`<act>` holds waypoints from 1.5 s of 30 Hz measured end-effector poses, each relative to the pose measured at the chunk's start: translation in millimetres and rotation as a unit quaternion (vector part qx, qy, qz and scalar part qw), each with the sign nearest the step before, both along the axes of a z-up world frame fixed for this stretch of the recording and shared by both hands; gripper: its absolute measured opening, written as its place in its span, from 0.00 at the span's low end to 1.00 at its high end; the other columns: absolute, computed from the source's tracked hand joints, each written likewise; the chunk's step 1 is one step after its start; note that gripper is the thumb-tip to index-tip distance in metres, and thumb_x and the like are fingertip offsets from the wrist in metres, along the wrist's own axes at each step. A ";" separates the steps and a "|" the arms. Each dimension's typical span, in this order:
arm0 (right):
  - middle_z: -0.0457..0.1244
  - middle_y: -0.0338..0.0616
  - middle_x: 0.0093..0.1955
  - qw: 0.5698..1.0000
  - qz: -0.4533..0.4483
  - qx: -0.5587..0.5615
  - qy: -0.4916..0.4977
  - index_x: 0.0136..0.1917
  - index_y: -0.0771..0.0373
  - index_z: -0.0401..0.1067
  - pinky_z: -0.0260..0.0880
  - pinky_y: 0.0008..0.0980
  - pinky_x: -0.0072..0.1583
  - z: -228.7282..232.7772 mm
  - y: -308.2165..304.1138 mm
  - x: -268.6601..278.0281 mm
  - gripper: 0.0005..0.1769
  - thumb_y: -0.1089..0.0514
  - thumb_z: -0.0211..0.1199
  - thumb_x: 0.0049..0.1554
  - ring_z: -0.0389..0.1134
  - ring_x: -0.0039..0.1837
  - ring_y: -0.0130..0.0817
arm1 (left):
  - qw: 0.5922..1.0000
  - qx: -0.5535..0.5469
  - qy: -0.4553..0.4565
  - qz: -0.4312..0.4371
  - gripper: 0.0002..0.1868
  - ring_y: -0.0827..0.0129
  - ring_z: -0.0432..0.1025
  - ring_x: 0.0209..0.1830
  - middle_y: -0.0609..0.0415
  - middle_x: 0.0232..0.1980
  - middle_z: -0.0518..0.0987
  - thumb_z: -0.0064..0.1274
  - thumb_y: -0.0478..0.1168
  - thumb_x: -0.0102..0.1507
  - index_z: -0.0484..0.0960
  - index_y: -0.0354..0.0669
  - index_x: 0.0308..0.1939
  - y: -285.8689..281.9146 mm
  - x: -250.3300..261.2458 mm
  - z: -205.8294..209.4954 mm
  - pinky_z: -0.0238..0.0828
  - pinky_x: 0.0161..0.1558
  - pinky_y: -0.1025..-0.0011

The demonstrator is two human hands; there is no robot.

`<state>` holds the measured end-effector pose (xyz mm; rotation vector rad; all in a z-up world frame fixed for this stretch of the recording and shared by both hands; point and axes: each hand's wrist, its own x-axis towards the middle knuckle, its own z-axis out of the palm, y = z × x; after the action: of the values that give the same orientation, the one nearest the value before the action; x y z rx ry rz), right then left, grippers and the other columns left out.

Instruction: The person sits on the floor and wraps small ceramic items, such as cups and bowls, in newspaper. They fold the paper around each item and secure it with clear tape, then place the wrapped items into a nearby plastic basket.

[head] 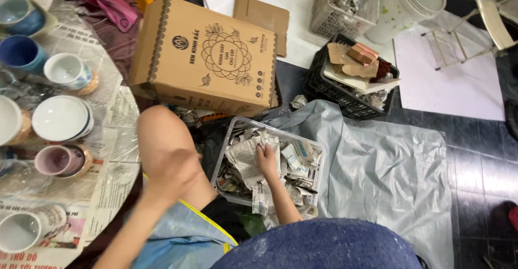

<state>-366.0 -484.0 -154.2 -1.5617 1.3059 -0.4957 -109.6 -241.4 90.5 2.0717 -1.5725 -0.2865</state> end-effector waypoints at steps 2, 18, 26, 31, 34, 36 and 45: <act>0.68 0.46 0.42 0.989 0.014 0.117 -0.090 0.58 0.65 0.71 0.65 0.42 0.43 1.7 0.0 -10.2 0.21 0.45 0.60 0.63 0.67 0.41 0.37 | 0.996 0.023 0.011 -0.089 0.31 0.54 0.69 0.64 0.49 0.63 0.76 0.62 0.53 0.57 0.73 0.47 0.60 -36.5 -27.0 -23.6 0.59 0.65 0.48; 0.67 0.51 0.62 0.869 0.177 -0.046 0.460 0.63 0.57 0.70 0.67 0.41 0.65 19.3 11.7 -6.9 0.37 0.25 0.64 0.57 0.68 0.64 0.44 | 0.899 -0.026 0.436 0.038 0.67 0.51 0.62 0.67 0.36 0.68 0.65 0.78 0.39 0.41 0.47 0.40 0.74 -35.5 -39.6 -76.2 0.61 0.61 0.59; 0.66 0.51 0.54 0.979 -0.193 -0.027 -0.054 0.55 0.60 0.70 0.68 0.44 0.57 12.6 -33.7 -16.5 0.20 0.42 0.53 0.63 0.66 0.54 0.46 | 0.795 -0.057 0.597 0.087 0.32 0.70 0.72 0.61 0.50 0.63 0.78 0.56 0.42 0.63 0.68 0.36 0.70 -33.3 -38.7 -129.0 0.69 0.60 0.72; 0.69 0.42 0.54 0.868 -0.238 0.247 -0.359 0.54 0.59 0.75 0.70 0.44 0.59 74.9 -40.3 2.8 0.19 0.47 0.56 0.57 0.70 0.55 0.41 | 0.770 -0.050 0.601 0.207 0.27 0.73 0.76 0.50 0.53 0.52 0.85 0.45 0.54 0.70 0.82 0.31 0.56 -19.8 -23.5 -116.6 0.71 0.54 0.72; 0.70 0.43 0.54 0.856 -0.184 0.330 -0.354 0.54 0.60 0.76 0.71 0.45 0.58 119.4 -26.7 24.2 0.22 0.44 0.56 0.54 0.71 0.55 0.41 | 0.770 -0.065 0.584 0.249 0.28 0.75 0.76 0.47 0.55 0.48 0.85 0.45 0.55 0.70 0.84 0.31 0.52 -4.7 -10.1 -104.2 0.70 0.50 0.72; 0.70 0.41 0.53 0.880 -0.185 0.314 -0.306 0.54 0.59 0.75 0.71 0.43 0.57 149.0 -14.3 37.9 0.22 0.44 0.58 0.54 0.71 0.55 0.39 | 0.757 -0.059 0.578 0.299 0.28 0.74 0.75 0.44 0.54 0.46 0.85 0.46 0.55 0.71 0.85 0.29 0.50 9.8 -1.3 -92.6 0.70 0.47 0.72; 0.71 0.47 0.54 0.860 0.066 0.426 -0.275 0.59 0.67 0.76 0.69 0.40 0.57 255.9 -7.0 102.1 0.24 0.50 0.70 0.54 0.70 0.54 0.39 | 0.802 -0.092 0.435 0.400 0.23 0.70 0.72 0.29 0.47 0.33 0.83 0.45 0.52 0.71 0.83 0.35 0.50 78.9 51.7 -31.4 0.69 0.36 0.68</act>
<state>-263.9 -491.0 101.6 -0.6740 0.7782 -0.1903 -57.9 -162.6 59.1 1.8169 -0.1331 -0.6092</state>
